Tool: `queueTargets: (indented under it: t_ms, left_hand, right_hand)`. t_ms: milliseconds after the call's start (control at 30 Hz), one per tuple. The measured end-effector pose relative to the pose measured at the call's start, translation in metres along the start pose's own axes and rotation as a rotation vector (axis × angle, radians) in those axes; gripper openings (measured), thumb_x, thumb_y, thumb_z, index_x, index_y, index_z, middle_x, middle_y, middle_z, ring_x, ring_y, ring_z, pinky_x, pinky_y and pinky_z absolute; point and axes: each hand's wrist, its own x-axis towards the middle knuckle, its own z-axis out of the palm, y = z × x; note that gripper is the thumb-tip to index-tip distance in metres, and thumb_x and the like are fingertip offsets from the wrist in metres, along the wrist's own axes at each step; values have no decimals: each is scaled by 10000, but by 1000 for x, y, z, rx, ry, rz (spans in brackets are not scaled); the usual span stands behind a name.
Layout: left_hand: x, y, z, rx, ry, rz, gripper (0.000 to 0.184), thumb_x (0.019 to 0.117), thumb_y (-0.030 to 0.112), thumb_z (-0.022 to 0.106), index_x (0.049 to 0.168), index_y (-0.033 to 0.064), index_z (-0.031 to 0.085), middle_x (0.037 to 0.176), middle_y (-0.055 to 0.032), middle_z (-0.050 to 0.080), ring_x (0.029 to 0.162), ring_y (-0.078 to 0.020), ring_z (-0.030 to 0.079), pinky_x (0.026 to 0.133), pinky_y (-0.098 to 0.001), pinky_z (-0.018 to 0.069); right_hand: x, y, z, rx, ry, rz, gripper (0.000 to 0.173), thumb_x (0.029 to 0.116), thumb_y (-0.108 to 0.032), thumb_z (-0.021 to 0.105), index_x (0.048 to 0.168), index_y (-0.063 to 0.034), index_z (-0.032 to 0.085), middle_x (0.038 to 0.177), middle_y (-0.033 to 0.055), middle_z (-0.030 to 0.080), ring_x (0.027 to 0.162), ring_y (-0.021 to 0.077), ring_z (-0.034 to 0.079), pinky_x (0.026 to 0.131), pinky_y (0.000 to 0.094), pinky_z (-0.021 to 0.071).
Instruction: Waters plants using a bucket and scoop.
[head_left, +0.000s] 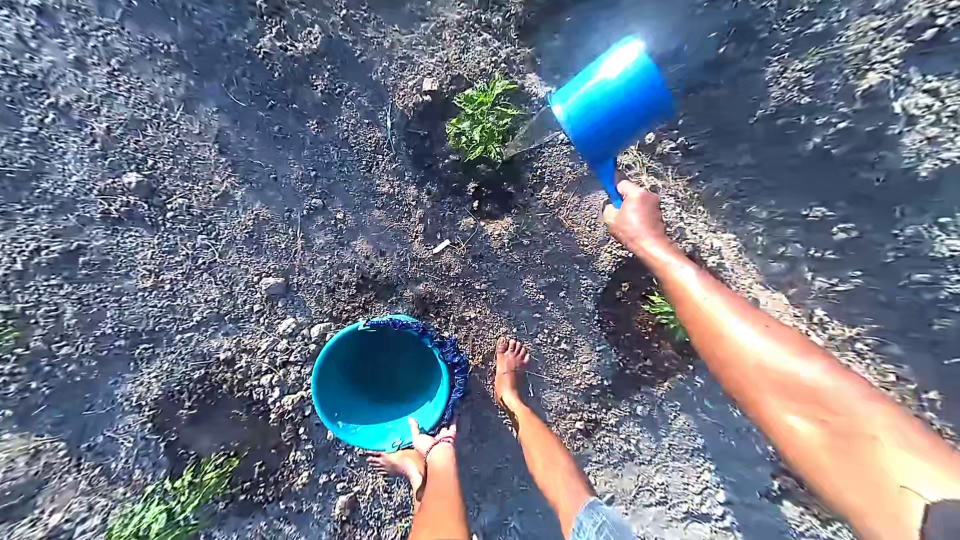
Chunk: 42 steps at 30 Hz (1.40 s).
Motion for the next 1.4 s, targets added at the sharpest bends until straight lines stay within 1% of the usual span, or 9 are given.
queueTargets:
  t_ms: [67, 133, 300, 400, 533, 667, 1067, 1300, 1400]
  left_hand:
    - [7, -1, -4, -50, 15, 12, 931, 986, 342, 670, 1649, 286, 19, 1718, -99, 100, 1513, -450, 255, 943, -756, 484]
    - [19, -6, -13, -57, -25, 1, 890, 1020, 292, 621, 1644, 321, -14, 1727, -81, 46, 1528, -454, 206, 954, -774, 457]
    - [9, 5, -37, -14, -122, -262, 725, 1010, 684, 378, 1622, 357, 169, 1653, -37, 300, 1449, -315, 385, 1024, -639, 456]
    - [-42, 28, -28, -139, -133, -578, 745, 948, 697, 511, 1542, 282, 338, 1476, -171, 505, 1180, -386, 608, 812, -597, 554]
    - [-93, 45, 12, -253, -209, -654, 747, 1028, 499, 544, 1605, 160, 212, 1663, -206, 208, 1442, -461, 372, 1038, -666, 453]
    - [-107, 62, 50, -310, -259, -728, 683, 1056, 511, 478, 1590, 146, 259, 1621, -202, 330, 1428, -400, 447, 1053, -566, 509]
    - [-126, 157, 13, -1041, -14, -512, 368, 1073, 470, 369, 1140, 122, 465, 1010, -54, 574, 957, -198, 618, 904, -432, 531]
    - [-40, 276, -9, -1039, 127, -570, 469, 1084, 387, 396, 1410, 50, 401, 1295, -169, 506, 1115, -280, 541, 937, -535, 476]
    - [-50, 301, -22, -865, 48, -604, 135, 1041, 251, 475, 1012, 124, 438, 827, -29, 438, 671, -160, 453, 632, -365, 460]
  right_hand:
    - [180, 179, 85, 174, 639, -535, 342, 1020, -138, 556, 1158, 172, 595, 937, 352, 658, 809, 446, 680, 731, 582, 554]
    - [248, 267, 123, 423, 500, -465, 405, 978, -189, 640, 1318, 29, 616, 904, 162, 698, 716, 235, 666, 681, 471, 575]
    - [157, 307, 208, 854, 95, -198, 275, 917, -48, 637, 1175, 47, 622, 613, 15, 570, 434, 79, 506, 420, 251, 466]
    - [115, 319, 236, 949, -22, -151, 347, 891, -44, 637, 1228, 32, 602, 590, 13, 552, 414, 86, 491, 396, 249, 444]
    - [88, 333, 231, 809, -14, -190, 293, 846, -66, 675, 1124, 23, 645, 613, 7, 594, 430, 69, 516, 417, 246, 462]
    - [90, 354, 211, 510, 33, -360, 452, 826, -126, 697, 1243, 46, 668, 1017, 114, 738, 811, 82, 686, 777, 290, 583]
    - [36, 281, 195, 406, 7, -508, 397, 835, -50, 688, 1179, 138, 625, 946, 118, 705, 745, 23, 647, 721, 237, 565]
    - [-8, 176, 179, 362, -174, -683, 541, 826, -53, 634, 1323, 137, 536, 939, 94, 656, 654, 23, 588, 592, 230, 530]
    - [-45, 128, 147, 224, -231, -688, 590, 859, -31, 643, 1401, 134, 478, 973, 131, 692, 637, 51, 602, 594, 274, 545]
